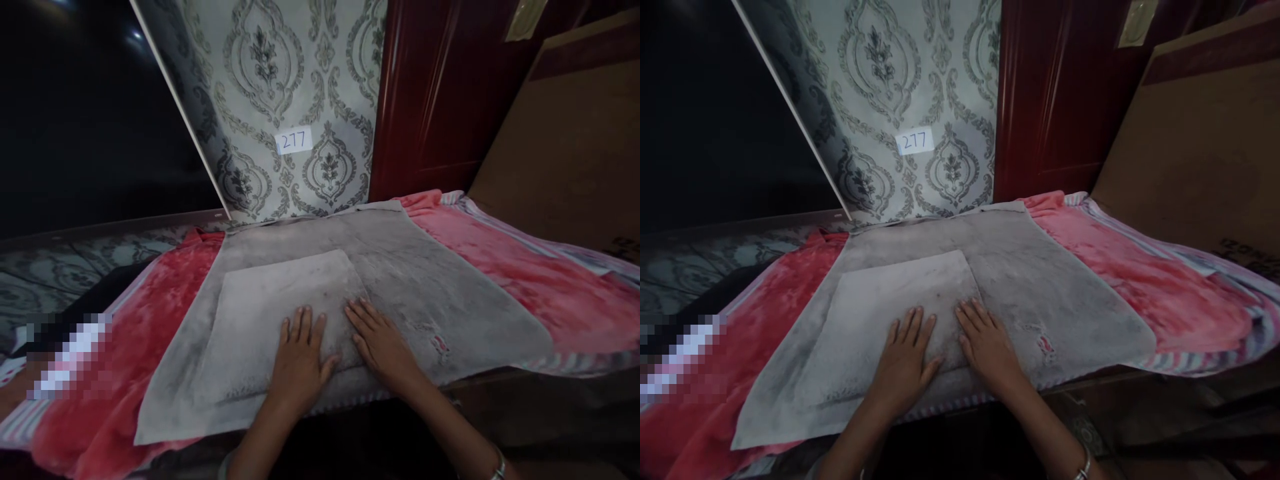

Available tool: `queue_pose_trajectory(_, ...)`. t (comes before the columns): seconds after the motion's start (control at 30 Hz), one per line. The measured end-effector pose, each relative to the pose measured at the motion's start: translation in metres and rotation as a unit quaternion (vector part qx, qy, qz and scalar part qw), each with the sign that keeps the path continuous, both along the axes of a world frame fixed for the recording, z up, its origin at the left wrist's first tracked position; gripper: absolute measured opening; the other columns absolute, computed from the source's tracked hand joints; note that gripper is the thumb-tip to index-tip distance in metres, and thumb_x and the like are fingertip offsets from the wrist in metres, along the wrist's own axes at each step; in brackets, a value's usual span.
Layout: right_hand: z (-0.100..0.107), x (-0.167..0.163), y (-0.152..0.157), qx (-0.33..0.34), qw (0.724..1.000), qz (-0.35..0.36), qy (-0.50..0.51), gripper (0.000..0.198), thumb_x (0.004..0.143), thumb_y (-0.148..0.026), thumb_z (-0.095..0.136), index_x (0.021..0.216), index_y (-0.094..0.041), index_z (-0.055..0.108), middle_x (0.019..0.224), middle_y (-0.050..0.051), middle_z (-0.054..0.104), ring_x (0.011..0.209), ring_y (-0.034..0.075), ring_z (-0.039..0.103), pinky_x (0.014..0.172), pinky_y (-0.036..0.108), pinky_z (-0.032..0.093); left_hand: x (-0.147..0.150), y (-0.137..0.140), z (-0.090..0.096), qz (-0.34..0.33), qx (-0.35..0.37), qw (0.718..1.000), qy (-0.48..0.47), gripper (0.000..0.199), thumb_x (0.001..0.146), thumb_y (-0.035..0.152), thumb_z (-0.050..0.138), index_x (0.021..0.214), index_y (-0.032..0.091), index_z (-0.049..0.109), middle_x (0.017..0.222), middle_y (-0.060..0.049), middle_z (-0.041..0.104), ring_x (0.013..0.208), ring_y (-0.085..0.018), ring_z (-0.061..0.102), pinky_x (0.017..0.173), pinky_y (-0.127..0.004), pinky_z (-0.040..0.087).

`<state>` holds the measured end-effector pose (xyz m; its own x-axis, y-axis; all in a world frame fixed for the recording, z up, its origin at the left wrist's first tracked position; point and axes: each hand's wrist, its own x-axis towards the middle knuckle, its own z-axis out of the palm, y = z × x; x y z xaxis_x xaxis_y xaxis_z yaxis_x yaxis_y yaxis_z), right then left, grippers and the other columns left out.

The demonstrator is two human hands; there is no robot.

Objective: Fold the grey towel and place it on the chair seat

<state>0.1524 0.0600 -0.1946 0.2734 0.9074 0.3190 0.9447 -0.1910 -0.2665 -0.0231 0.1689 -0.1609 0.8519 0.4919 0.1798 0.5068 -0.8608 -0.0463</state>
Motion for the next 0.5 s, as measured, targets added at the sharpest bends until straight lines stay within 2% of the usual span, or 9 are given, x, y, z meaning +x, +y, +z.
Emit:
queue_pose_trajectory(0.17,0.0,0.001,-0.001,-0.02,1.0,0.002,0.02,0.054,0.097,-0.028,0.035,0.15,-0.02,0.044,0.157,0.008,0.037,0.148,0.026,0.028,0.115,0.054,0.032,-0.056,0.03,0.003,0.1,0.037,0.994,0.003,0.069,0.093,0.053,0.049,0.151,0.018,0.041,0.159,-0.016,0.032,0.149,-0.035,0.027,0.117,-0.059,0.03)
queue_pose_trajectory(0.27,0.005,0.008,0.0,0.002,0.999,0.008,0.039,0.054,0.095,-0.026,0.036,0.148,-0.022,0.048,0.152,0.008,0.047,0.143,0.026,0.039,0.114,0.057,0.032,-0.077,0.048,0.016,0.179,0.03,0.983,0.033,0.066,0.094,0.051,0.047,0.148,0.013,0.046,0.156,-0.019,0.038,0.146,-0.038,0.031,0.115,-0.06,0.031)
queue_pose_trajectory(0.37,0.023,0.018,0.019,0.056,0.997,0.01,0.05,0.055,0.095,-0.022,0.032,0.148,-0.019,0.047,0.147,0.009,0.053,0.136,0.023,0.048,0.117,0.05,0.031,-0.064,0.06,0.04,0.2,0.004,0.978,0.058,0.061,0.096,0.042,0.043,0.148,0.011,0.043,0.156,-0.019,0.039,0.146,-0.035,0.032,0.116,-0.058,0.03)
queue_pose_trajectory(0.43,0.044,0.024,0.045,0.063,0.997,0.006,0.043,0.057,0.094,-0.021,0.032,0.149,-0.015,0.044,0.15,0.01,0.048,0.139,0.022,0.045,0.117,0.045,0.032,-0.037,0.068,0.057,0.161,-0.017,0.985,0.062,0.059,0.097,0.036,0.041,0.151,0.013,0.038,0.159,-0.016,0.033,0.149,-0.031,0.027,0.119,-0.056,0.026)
queue_pose_trajectory(0.5,0.065,0.027,0.078,0.043,0.999,-0.005,0.029,0.059,0.093,-0.02,0.034,0.15,-0.011,0.042,0.155,0.012,0.041,0.144,0.024,0.036,0.117,0.044,0.031,-0.001,0.077,0.07,0.102,-0.03,0.993,0.06,0.059,0.097,0.034,0.041,0.152,0.014,0.035,0.162,-0.014,0.028,0.151,-0.028,0.023,0.121,-0.055,0.022)
